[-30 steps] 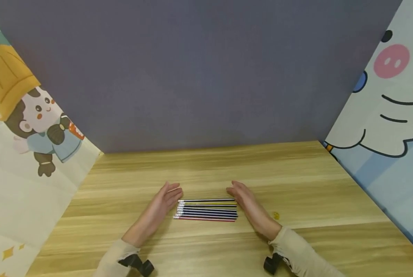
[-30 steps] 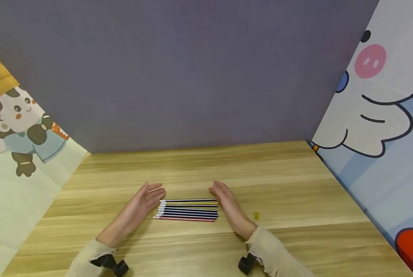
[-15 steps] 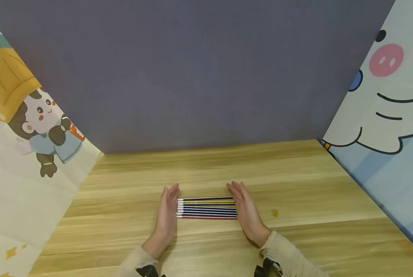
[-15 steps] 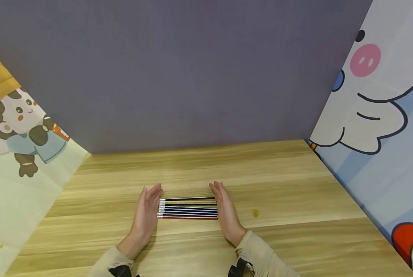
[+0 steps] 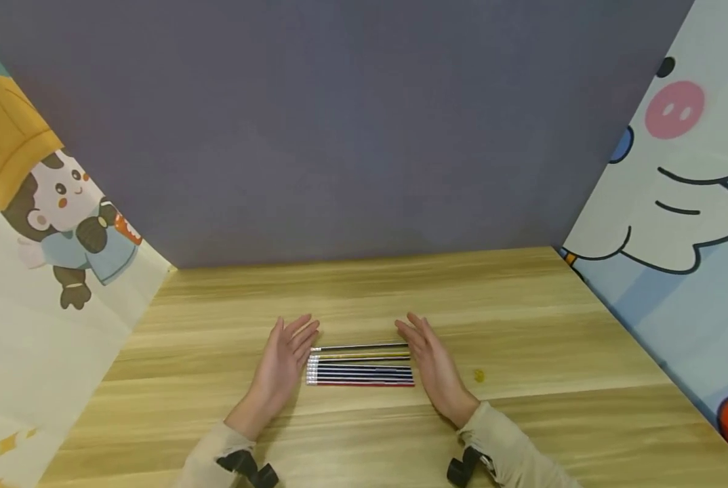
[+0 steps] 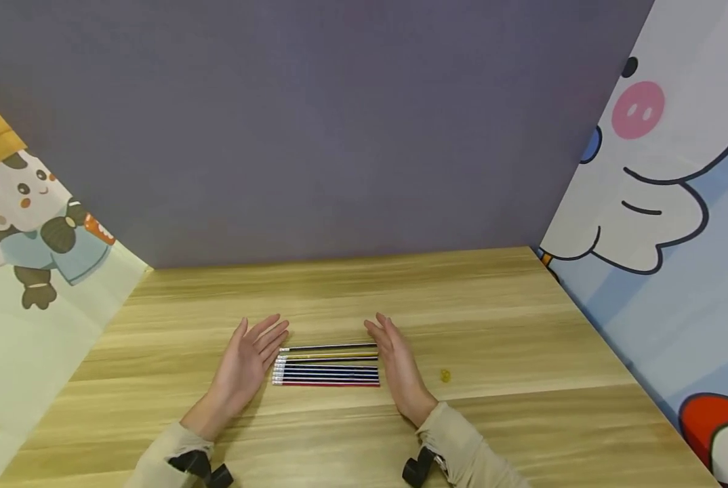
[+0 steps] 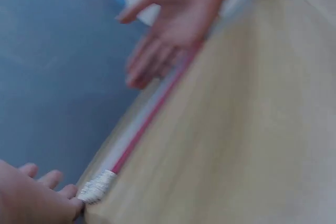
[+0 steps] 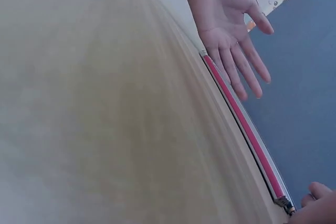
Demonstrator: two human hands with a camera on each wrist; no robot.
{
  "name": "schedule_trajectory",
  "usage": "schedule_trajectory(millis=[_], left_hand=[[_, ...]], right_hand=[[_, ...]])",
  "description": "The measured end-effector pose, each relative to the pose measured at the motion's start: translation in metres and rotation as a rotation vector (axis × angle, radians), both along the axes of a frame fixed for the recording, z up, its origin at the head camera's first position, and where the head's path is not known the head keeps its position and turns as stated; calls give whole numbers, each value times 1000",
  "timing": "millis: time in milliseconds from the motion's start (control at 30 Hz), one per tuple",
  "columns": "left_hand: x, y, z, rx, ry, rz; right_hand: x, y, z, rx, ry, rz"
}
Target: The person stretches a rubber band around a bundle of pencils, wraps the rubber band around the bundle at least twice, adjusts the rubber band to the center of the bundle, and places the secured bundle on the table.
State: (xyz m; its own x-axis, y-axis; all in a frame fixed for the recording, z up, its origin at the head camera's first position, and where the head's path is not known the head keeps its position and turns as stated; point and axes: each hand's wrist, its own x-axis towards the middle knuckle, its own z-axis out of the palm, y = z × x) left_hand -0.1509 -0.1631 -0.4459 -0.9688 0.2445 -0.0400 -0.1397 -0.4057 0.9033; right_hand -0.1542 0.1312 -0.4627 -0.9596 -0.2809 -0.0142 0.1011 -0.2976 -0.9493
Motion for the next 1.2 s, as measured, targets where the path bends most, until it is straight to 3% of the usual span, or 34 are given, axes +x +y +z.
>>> schedule_trajectory(millis=[200,333,467,667,833,1000,1200], left_hand=[[21,8,-2,-193,73,-30],[28,15,-1,-295,74,69],[27,16,-3,-375,81,179],[23,22,-14,-399,102,208],[25,35,-20,-356,130,262],[26,38,-14,-337,107,243],[25,31,-7,-469,132,237]], right_hand=[[11,-3,1,67,19,27],[12,-4,2,69,7,-47],[12,-5,1,87,3,-117],[11,-13,-2,125,21,-114],[16,-19,0,203,12,-76],[16,-19,3,300,29,-52],[11,-17,3,364,85,-25]])
